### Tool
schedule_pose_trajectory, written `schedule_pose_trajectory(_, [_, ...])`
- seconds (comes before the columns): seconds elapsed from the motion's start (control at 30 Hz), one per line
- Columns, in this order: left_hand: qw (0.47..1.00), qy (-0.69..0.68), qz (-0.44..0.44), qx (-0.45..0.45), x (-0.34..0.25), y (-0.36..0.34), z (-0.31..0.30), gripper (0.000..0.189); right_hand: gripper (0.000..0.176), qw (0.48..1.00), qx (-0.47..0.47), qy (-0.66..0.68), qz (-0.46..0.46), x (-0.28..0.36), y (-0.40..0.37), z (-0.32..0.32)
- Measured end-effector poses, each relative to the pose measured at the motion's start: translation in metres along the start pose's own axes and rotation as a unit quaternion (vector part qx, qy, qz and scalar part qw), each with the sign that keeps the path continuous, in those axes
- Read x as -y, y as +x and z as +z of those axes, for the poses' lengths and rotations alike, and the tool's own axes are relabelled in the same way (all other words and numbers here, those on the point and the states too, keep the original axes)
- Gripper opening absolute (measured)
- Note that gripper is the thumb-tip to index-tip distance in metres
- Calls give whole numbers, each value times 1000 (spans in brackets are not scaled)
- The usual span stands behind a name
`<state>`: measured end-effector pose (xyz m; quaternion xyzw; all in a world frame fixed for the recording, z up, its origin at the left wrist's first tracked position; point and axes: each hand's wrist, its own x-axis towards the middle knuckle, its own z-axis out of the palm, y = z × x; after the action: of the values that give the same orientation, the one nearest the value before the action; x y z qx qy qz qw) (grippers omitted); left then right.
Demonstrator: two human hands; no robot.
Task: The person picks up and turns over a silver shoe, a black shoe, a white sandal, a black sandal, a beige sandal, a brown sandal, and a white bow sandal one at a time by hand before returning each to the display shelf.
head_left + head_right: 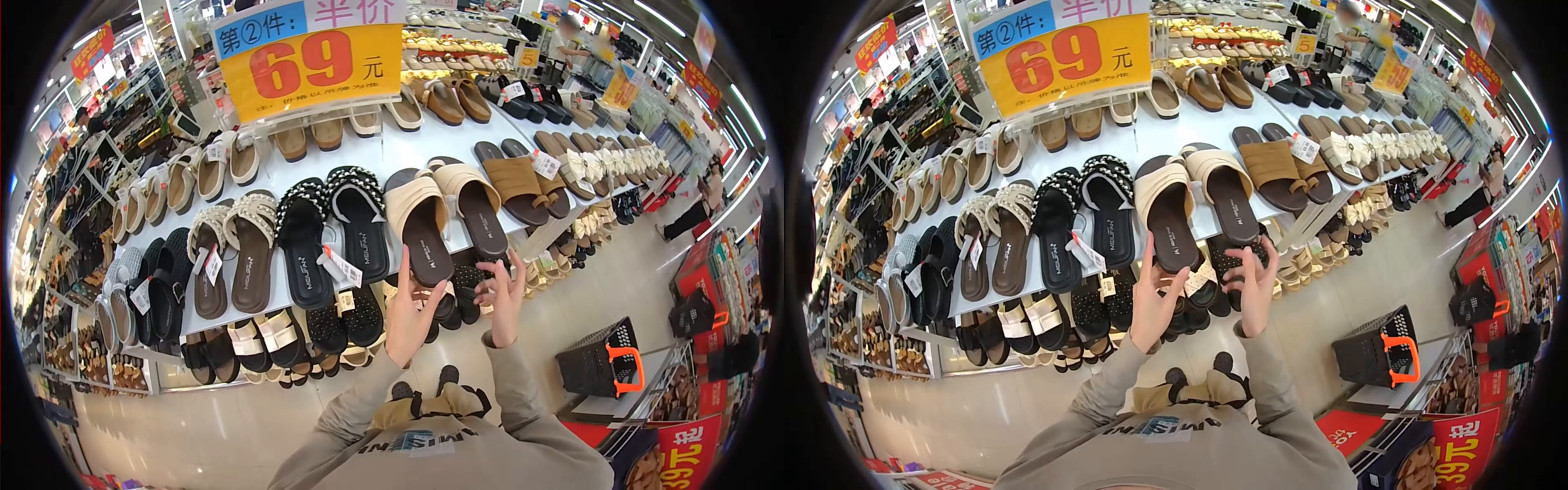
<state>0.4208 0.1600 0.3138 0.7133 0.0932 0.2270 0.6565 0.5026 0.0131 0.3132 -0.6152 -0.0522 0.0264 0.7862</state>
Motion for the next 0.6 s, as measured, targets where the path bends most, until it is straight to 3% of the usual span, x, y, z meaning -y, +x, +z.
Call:
schedule_pose_trajectory(0.17, [999, -22, 19, -24, 16, 13, 14, 86, 57, 999, 40, -18, -10, -1, 21, 1])
schedule_pose_trajectory(0.47, [995, -84, -47, -14, 9, 29, 25, 82, 57, 995, 98, -12, -14, -8, 50, 6])
schedule_pose_trajectory(0.6, [989, -129, -50, -51, -2, 17, 37, 75, 56, 992, 123, -2, -1, -6, 42, -8])
